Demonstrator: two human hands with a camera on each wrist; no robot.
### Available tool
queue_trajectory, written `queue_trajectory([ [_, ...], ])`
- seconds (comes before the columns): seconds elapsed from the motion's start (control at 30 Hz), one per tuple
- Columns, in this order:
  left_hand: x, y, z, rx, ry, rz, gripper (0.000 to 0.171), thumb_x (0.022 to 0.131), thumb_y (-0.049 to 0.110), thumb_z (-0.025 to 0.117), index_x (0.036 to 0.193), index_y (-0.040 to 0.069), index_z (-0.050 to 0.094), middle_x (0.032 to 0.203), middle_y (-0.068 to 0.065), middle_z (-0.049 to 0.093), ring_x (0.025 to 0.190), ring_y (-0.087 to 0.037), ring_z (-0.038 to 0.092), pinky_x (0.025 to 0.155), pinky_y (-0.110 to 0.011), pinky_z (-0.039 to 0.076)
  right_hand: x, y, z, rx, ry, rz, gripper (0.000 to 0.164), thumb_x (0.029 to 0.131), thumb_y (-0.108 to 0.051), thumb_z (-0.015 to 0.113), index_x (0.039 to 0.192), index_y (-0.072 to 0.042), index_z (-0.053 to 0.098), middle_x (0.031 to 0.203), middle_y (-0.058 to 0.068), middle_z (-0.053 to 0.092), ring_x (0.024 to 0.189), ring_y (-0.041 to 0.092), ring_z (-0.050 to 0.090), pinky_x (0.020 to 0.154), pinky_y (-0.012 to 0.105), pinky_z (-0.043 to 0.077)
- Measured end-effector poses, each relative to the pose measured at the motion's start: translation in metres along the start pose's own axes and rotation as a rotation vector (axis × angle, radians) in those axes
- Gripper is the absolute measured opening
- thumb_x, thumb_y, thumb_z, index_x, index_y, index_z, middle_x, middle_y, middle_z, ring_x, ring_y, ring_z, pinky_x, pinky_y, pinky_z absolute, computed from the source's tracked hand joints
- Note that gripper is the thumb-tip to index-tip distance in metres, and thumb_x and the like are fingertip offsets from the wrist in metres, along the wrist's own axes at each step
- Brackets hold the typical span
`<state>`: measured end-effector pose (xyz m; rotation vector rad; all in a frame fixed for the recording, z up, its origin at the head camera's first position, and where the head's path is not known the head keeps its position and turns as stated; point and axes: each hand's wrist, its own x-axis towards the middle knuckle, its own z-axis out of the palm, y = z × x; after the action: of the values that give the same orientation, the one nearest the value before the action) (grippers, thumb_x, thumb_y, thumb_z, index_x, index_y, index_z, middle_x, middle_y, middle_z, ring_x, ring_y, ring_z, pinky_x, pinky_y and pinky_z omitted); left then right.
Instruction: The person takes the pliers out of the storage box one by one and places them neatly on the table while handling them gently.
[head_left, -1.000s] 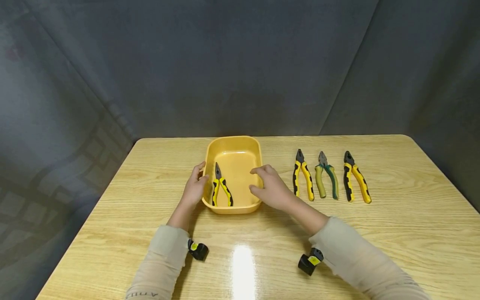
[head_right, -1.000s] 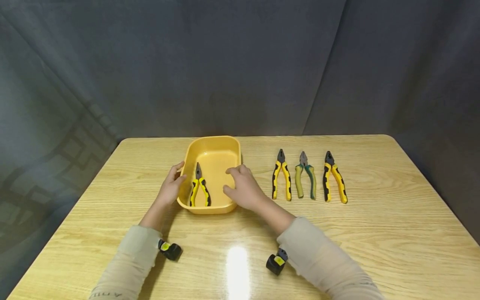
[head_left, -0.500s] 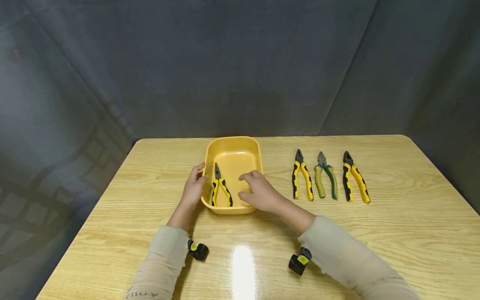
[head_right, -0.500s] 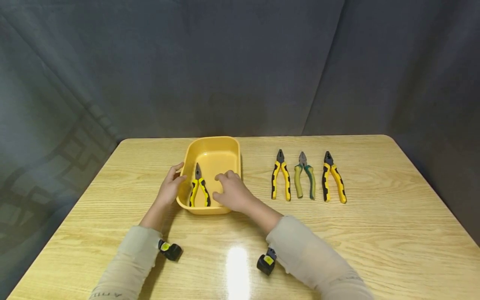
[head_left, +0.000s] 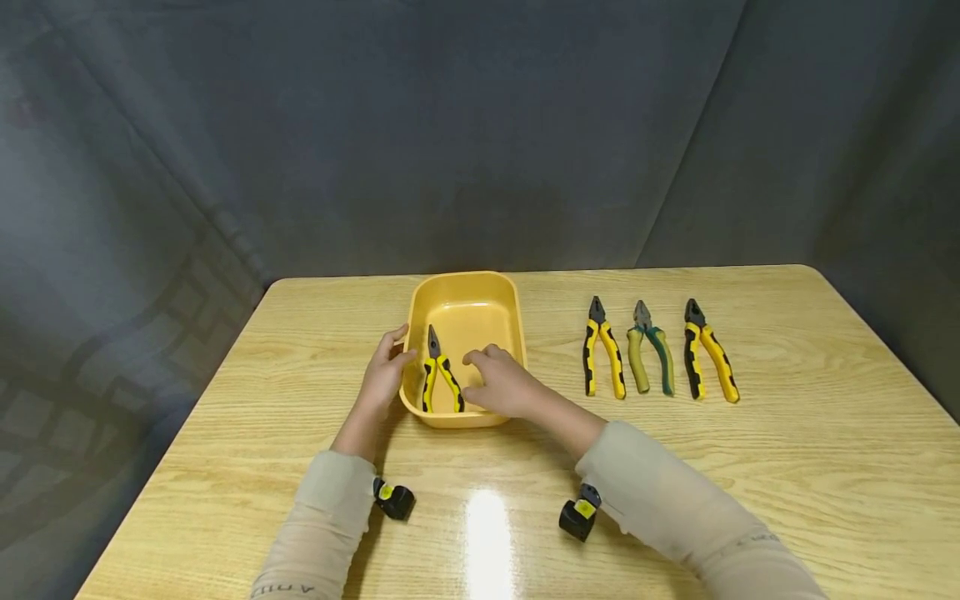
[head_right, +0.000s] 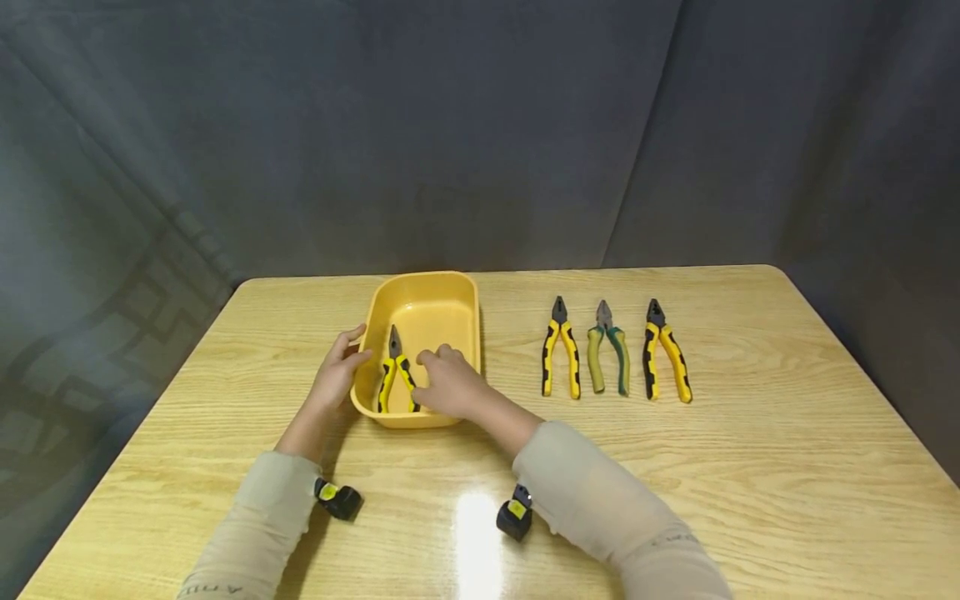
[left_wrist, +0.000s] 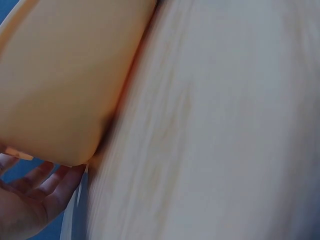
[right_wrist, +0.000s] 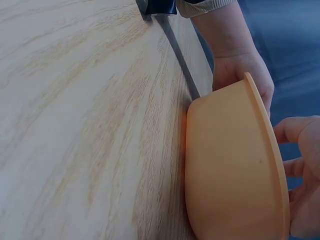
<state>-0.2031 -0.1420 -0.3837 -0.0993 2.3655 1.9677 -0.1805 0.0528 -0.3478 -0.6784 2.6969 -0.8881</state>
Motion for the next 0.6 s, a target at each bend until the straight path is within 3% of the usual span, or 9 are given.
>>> queue_trajectory([
  [0.6, 0.000, 0.002, 0.000, -0.041, -0.046, -0.013, 0.045, 0.089, 0.012, 0.043, 0.132, 0.012, 0.031, 0.121, -0.021, 0.040, 0.107, -0.031, 0.040, 0.088, -0.041, 0.034, 0.016, -0.005, 0.009, 0.036, -0.117, 0.049, 0.053, 0.081, -0.025, 0.056, 0.127, -0.003, 0.039, 0.118, 0.019, 0.039, 0.096, 0.024, 0.045, 0.073, 0.035, 0.042],
])
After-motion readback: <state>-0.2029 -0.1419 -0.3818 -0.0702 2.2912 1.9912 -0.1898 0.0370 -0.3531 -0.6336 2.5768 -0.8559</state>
